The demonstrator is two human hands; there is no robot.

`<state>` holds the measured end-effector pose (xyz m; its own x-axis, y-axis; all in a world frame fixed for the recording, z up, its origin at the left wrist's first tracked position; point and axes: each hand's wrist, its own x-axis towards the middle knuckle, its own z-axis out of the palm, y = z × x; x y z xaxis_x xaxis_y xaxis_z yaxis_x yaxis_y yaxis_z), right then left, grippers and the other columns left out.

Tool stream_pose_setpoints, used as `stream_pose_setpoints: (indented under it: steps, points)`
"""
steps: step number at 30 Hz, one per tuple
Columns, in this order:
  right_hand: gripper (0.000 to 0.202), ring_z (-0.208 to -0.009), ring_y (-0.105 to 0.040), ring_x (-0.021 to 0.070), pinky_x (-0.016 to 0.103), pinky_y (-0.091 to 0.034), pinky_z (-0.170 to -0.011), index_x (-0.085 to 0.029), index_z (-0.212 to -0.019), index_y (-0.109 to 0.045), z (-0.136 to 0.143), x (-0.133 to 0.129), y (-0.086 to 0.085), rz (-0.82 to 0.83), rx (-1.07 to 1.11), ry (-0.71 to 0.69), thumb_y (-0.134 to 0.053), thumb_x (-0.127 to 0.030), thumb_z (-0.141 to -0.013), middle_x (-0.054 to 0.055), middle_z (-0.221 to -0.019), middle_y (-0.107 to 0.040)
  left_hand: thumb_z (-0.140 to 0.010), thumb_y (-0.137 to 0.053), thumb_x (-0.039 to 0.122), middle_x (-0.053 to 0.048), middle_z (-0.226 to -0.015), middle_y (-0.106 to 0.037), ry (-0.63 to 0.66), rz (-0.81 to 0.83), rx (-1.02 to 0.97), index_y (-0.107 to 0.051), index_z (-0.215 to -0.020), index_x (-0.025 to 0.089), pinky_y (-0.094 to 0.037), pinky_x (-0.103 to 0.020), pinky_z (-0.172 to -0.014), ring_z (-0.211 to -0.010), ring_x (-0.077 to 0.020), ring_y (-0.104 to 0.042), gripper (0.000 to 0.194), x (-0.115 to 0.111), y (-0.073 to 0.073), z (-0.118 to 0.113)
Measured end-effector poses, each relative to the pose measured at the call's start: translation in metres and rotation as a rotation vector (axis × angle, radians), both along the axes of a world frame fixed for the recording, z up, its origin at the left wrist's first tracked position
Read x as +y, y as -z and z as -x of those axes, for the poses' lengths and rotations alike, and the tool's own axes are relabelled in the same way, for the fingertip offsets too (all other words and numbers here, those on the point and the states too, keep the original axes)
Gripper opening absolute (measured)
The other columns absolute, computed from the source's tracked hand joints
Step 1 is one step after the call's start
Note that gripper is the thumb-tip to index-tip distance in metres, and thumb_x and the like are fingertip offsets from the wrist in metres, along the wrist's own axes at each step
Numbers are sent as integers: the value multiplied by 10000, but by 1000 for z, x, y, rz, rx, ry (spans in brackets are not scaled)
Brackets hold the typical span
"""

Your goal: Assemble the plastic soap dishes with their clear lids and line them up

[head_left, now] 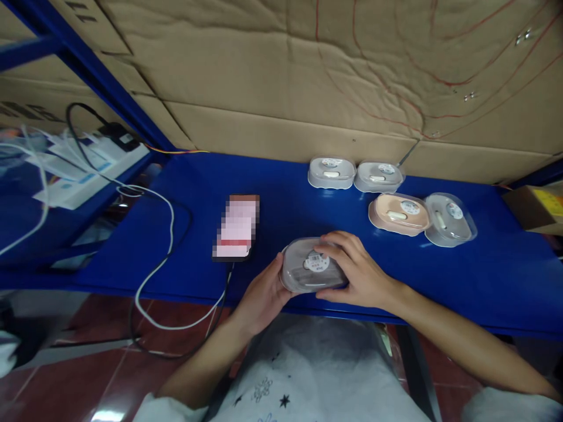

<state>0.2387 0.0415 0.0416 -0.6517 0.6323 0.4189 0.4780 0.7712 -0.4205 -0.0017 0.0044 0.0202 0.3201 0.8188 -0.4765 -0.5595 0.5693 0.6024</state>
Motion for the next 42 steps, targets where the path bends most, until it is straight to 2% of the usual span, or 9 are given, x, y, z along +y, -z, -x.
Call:
stream_pose_setpoints:
  steps: [3, 8, 13, 20, 30, 34, 36, 39, 42]
  points:
    - [799, -1438, -482, 405, 629, -469, -1152, -183, -1543, -429, 0, 0, 2, -35, -45, 0, -735, -597, -931, 216, -1478, -528, -963, -671, 626, -71, -1271, -799, 5, -29, -6, -774, -1215, 244, -581, -462, -1041, -1300, -335, -685, 469, 0, 1, 0]
    - [819, -1568, -348, 414, 640, -421, -1216, -122, -1613, -360, 0, -2, 5, -87, -139, -42, -700, -518, -983, 253, -1590, -469, -892, -790, 580, -110, -1359, -755, -32, -102, -12, -725, -1281, 227, -540, -511, -1118, -1352, -364, -644, 530, -2, -1, -2]
    - [807, -1635, -228, 390, 655, -329, -1277, -169, -1684, -276, -1, -1, 3, -84, -217, -79, -637, -484, -1036, 213, -1724, -341, -916, -772, 564, -113, -1411, -720, -50, -84, 14, -692, -1330, 235, -556, -524, -1100, -1353, -366, -637, 534, -1, -4, -4]
    - [822, -1595, -327, 385, 649, -402, -1231, -221, -1684, -306, -4, 1, 2, -32, -196, -100, -641, -561, -1015, 187, -1713, -377, -878, -805, 586, -109, -1357, -750, -58, -80, 58, -699, -1351, 233, -582, -479, -1064, -1291, -352, -679, 600, -2, -2, -3]
    - [889, -1571, -356, 347, 576, -437, -1235, -259, -1650, -375, -10, 7, -2, 150, -57, -153, -784, -550, -917, 168, -1709, -354, -863, -836, 546, -113, -1276, -791, -47, -55, 66, -748, -1257, 213, -537, -471, -1111, -1313, -347, -674, 523, -3, 0, -2]
    - [897, -1552, -395, 357, 586, -449, -1219, -251, -1643, -372, -10, 9, 1, 123, -38, -94, -784, -565, -910, 191, -1676, -394, -888, -820, 512, -109, -1304, -781, -69, -46, 55, -729, -1283, 209, -521, -476, -1134, -1322, -332, -670, 506, -2, -1, -4]
    - [885, -1537, -414, 373, 601, -451, -1211, -244, -1642, -368, -11, 14, 4, 75, -53, -33, -774, -557, -921, 197, -1663, -412, -933, -780, 468, -104, -1396, -738, -93, -102, 24, -661, -1404, 237, -483, -480, -1181, -1381, -307, -630, 538, -2, -3, -6]
    - [836, -1488, -465, 403, 620, -463, -1189, -219, -1626, -396, -15, 25, 7, -9, -130, 122, -750, -542, -941, 206, -1644, -444, -994, -705, 396, -114, -1542, -635, -99, -203, -4, -463, -1601, 296, -379, -515, -1265, -1480, -293, -541, 661, -4, -6, -8]
    - [771, -1457, -491, 436, 645, -462, -1167, -199, -1599, -437, -21, 36, 6, -62, -243, 299, -711, -540, -964, 221, -1626, -469, -990, -706, 352, -104, -1651, -520, -83, -267, 42, -491, -1584, 327, -336, -528, -1290, -1542, -320, -460, 632, -7, -7, -9]
